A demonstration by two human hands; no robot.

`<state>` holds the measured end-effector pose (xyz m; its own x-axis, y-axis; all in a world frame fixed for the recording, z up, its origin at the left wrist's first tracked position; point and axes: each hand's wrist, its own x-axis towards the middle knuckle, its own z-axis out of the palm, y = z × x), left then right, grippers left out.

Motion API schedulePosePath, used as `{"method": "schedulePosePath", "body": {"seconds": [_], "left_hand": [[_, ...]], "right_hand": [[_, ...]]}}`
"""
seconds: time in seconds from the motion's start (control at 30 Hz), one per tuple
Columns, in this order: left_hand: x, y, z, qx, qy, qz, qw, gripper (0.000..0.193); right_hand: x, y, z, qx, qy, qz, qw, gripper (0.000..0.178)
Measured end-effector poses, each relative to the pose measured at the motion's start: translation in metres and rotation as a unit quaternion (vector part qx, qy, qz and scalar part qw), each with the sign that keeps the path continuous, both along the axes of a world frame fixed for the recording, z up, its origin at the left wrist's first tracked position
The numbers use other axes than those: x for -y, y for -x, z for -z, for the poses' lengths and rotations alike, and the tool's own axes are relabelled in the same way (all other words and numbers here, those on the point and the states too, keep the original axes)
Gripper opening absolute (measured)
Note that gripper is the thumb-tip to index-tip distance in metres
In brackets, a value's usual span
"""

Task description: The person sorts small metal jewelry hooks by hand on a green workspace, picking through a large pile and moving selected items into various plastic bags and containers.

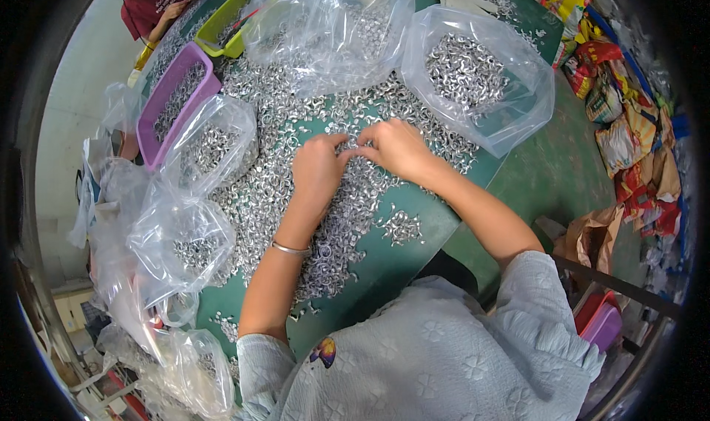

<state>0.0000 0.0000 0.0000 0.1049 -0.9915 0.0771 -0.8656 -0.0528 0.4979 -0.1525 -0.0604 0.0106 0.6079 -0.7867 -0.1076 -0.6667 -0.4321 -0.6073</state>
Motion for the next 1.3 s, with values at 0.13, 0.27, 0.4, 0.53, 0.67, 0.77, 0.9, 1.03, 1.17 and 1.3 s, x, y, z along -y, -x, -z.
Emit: {"method": "schedulePosePath", "body": {"seconds": [0.13,0.27,0.4,0.53,0.67,0.77,0.9,1.03,1.17,1.3], "left_hand": [[-0.002,0.013,0.004,-0.014,0.016,-0.002,1.000,0.021],[-0.001,0.014,0.003,-0.066,-0.002,-0.033,0.997,0.016],[0.001,0.000,0.007,-0.170,0.008,-0.055,0.984,0.012],[-0.002,-0.024,0.007,-0.593,-0.064,-0.117,0.794,0.013],[-0.014,-0.035,-0.001,-0.824,-0.096,-0.096,0.550,0.019],[-0.017,-0.038,0.000,-0.857,-0.076,-0.067,0.506,0.025],[-0.013,-0.026,-0.006,-0.693,-0.122,-0.145,0.695,0.019],[-0.010,-0.010,-0.005,-0.252,0.057,-0.025,0.966,0.012],[-0.010,0.002,-0.004,-0.046,0.000,-0.030,0.998,0.020],[-0.006,0.004,-0.003,0.011,-0.008,-0.016,1.000,0.022]], "right_hand": [[0.009,0.030,0.008,0.105,-0.077,-0.057,0.990,0.019],[0.021,0.027,-0.005,0.058,0.037,0.040,0.997,0.017],[0.028,0.013,0.005,-0.053,0.145,0.020,0.988,0.011],[0.030,0.015,0.013,0.009,0.138,0.025,0.990,0.010],[0.032,0.024,0.013,0.245,-0.200,0.103,0.943,0.014],[0.038,0.035,0.026,0.479,-0.526,0.078,0.698,0.018],[0.034,0.019,0.018,0.592,-0.616,0.131,0.503,0.018],[0.049,0.019,0.022,0.521,-0.496,0.058,0.693,0.020],[0.048,0.012,0.030,0.126,0.072,0.025,0.989,0.012],[0.039,-0.002,0.026,-0.035,0.165,0.031,0.985,0.010]]}}
